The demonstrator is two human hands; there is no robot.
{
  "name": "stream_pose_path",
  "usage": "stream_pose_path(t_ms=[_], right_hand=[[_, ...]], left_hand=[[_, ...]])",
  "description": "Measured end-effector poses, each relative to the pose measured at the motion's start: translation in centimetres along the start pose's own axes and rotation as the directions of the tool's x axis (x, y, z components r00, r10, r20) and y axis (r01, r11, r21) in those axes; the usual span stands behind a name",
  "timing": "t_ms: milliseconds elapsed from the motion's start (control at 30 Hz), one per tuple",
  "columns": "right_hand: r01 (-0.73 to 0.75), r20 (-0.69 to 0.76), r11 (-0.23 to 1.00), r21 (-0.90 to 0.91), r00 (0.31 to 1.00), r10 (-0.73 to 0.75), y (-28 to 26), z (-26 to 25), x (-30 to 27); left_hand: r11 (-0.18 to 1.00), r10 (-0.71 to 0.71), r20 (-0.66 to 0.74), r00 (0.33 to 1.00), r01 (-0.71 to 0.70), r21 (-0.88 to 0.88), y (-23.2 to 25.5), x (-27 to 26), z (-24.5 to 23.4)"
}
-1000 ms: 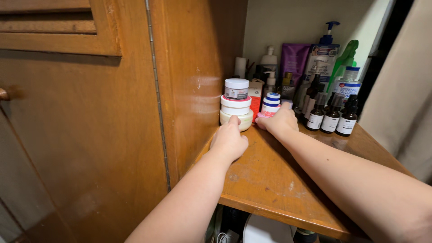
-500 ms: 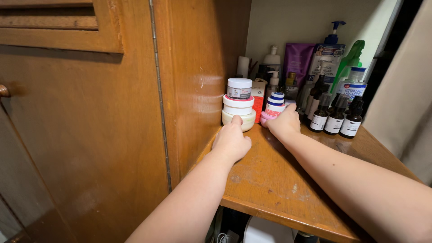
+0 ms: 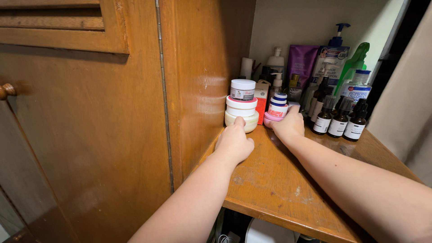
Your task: The person organizes a wooden shelving unit by placing various personal care items, a red box, a white organizer, a phone, and a pouch onto the shelves. The person handles items one at a time, arranging them on the upper and lower shelves.
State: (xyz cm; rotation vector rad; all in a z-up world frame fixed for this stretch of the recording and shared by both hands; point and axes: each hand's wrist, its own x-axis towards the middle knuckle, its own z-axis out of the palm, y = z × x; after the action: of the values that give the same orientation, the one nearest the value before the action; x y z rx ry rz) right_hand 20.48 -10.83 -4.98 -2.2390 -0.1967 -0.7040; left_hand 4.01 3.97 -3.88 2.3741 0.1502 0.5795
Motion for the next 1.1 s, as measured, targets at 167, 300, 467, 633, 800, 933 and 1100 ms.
stream_pose_path(t_ms=[167,300,467,633,800,933,1100], right_hand=[[0.019,-0.009,1.0,-0.019,1.0,-0.019,-0.1,-0.1,-0.1],[0.013,0.021,1.0,0.001,1.0,-0.013,-0.4,-0.6,-0.4],[-0.023,0.005,0.999,-0.022,1.0,0.024,-1.0,-0.3,-0.5],[-0.049,-0.003,0.996,-0.081,0.999,0.049,-0.9,0.3,-0.3],[-0.058,-0.015,0.997,-0.06,0.998,0.057,-1.6,-0.3,-0.8],[0.019,-0.181,0.994,-0.108,0.983,-0.038,-2.5,-1.0,-1.4],[0.348,-0.114,0.906,-0.241,0.917,-0.383,-4.6,-1.8,5.1]], left_hand=[[1.0,0.001,0.001,1.0,-0.001,-0.004,0.0,0.0,0.0],[1.0,0.009,-0.003,1.0,-0.009,0.002,-0.1,0.1,0.1],[1.0,-0.004,0.009,1.0,0.004,-0.002,0.0,-0.1,0.0],[1.0,0.003,0.004,1.0,-0.003,0.003,-0.2,0.1,0.2],[1.0,0.029,-0.013,1.0,-0.029,0.004,-0.4,0.2,0.4],[1.0,0.006,0.004,1.0,-0.006,0.002,-0.2,0.1,0.2],[1.0,-0.004,0.019,1.0,0.004,0.011,0.2,-0.3,-0.3]])
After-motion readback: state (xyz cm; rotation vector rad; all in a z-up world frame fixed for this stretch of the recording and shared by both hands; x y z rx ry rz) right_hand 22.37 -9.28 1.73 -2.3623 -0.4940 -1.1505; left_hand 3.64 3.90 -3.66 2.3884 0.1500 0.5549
